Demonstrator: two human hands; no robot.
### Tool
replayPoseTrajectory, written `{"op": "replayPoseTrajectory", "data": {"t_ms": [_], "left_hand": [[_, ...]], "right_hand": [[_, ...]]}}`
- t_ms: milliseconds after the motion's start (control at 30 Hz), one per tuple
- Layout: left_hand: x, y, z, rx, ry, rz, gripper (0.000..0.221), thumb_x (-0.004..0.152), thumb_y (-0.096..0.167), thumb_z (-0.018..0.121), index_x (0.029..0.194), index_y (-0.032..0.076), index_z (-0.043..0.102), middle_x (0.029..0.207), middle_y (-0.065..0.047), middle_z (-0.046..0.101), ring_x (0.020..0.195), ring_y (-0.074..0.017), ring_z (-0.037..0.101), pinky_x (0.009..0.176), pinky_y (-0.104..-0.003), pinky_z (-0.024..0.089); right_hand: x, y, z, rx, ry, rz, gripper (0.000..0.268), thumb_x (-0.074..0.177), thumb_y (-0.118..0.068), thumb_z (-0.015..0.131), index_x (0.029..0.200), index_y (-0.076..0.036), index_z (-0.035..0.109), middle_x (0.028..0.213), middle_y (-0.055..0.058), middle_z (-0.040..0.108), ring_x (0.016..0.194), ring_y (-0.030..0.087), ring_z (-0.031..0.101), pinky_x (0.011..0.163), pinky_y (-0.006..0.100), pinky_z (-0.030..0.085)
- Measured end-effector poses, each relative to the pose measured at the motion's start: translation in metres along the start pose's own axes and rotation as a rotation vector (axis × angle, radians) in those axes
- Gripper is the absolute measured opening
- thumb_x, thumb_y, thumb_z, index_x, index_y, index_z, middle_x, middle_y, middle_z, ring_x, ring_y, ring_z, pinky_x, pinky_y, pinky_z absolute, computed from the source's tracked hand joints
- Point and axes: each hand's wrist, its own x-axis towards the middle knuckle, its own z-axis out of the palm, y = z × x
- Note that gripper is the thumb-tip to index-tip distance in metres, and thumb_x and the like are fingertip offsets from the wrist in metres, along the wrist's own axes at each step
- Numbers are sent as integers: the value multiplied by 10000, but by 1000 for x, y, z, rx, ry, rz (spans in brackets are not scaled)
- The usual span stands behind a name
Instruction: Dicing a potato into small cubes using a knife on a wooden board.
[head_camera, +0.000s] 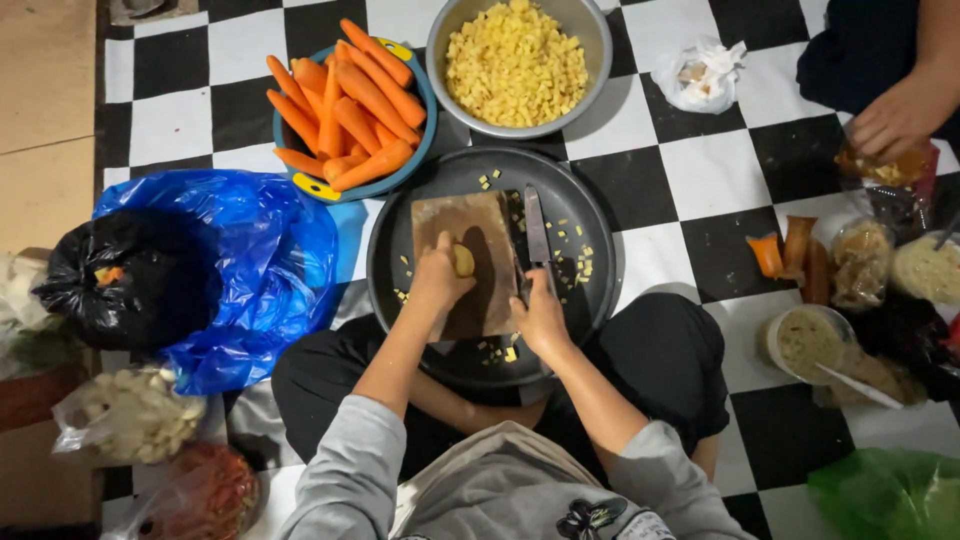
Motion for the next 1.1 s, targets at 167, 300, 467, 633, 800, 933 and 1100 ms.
{"op": "replayPoseTrajectory", "data": {"t_ms": [167, 300, 467, 633, 800, 933, 1100], "left_hand": [[5, 0, -3, 23, 38, 31, 899, 717, 224, 875, 1478, 35, 435, 1201, -285, 659, 1184, -428, 671, 1000, -505, 561], [14, -7, 7, 85, 60, 22, 740, 687, 266, 865, 1288, -5, 530, 1086, -273, 705, 1085, -437, 708, 946, -502, 581], [31, -13, 24, 120, 87, 100, 633, 642, 182, 919, 1075, -54, 522, 921, -302, 704, 952, -508, 721, 849, -554, 608], [14, 12, 9, 201, 99, 92, 514, 740, 141, 854, 1056, -67, 506, 894, -280, 698, 909, -503, 727, 822, -547, 613], [14, 10, 10, 245, 159, 143, 370, 801, 80, 764, 1016, -79, 508, 863, -268, 686, 875, -498, 730, 811, -535, 611], [25, -5, 23, 288, 181, 173, 445, 733, 133, 799, 1000, -50, 494, 808, -233, 697, 816, -462, 746, 788, -515, 621], [20, 2, 20, 295, 195, 154, 404, 738, 117, 754, 994, -49, 490, 789, -211, 701, 782, -436, 752, 761, -509, 622]], "right_hand": [[-8, -22, -11, -257, 41, -95, 294, 1021, -169, 494, 1296, -106, 413, 1197, 309, 638, 993, 505, 686, 832, 577, 583], [-36, -35, -15, -339, -125, -44, 288, 1063, -294, 361, 1293, -123, 386, 1071, 262, 683, 997, 464, 707, 847, 557, 572], [-68, -34, -12, -342, -132, -96, 344, 1055, -324, 402, 1224, -28, 454, 856, 279, 681, 740, 499, 705, 706, 554, 592], [-80, 0, 5, -633, 60, -367, 335, 1066, -360, 461, 1129, -31, 466, 691, 157, 637, 565, 350, 701, 525, 446, 591], [-82, 2, 4, -616, 77, -404, 309, 1069, -341, 456, 1002, -41, 483, 621, 128, 618, 489, 308, 681, 462, 414, 578], [-79, 0, 4, -581, 6, -276, 348, 1065, -400, 435, 1041, -54, 466, 687, 152, 636, 604, 366, 708, 573, 469, 600], [-68, -8, 3, -533, -59, -246, 321, 1075, -363, 433, 1063, -43, 460, 699, 180, 641, 640, 400, 711, 591, 501, 602]]}}
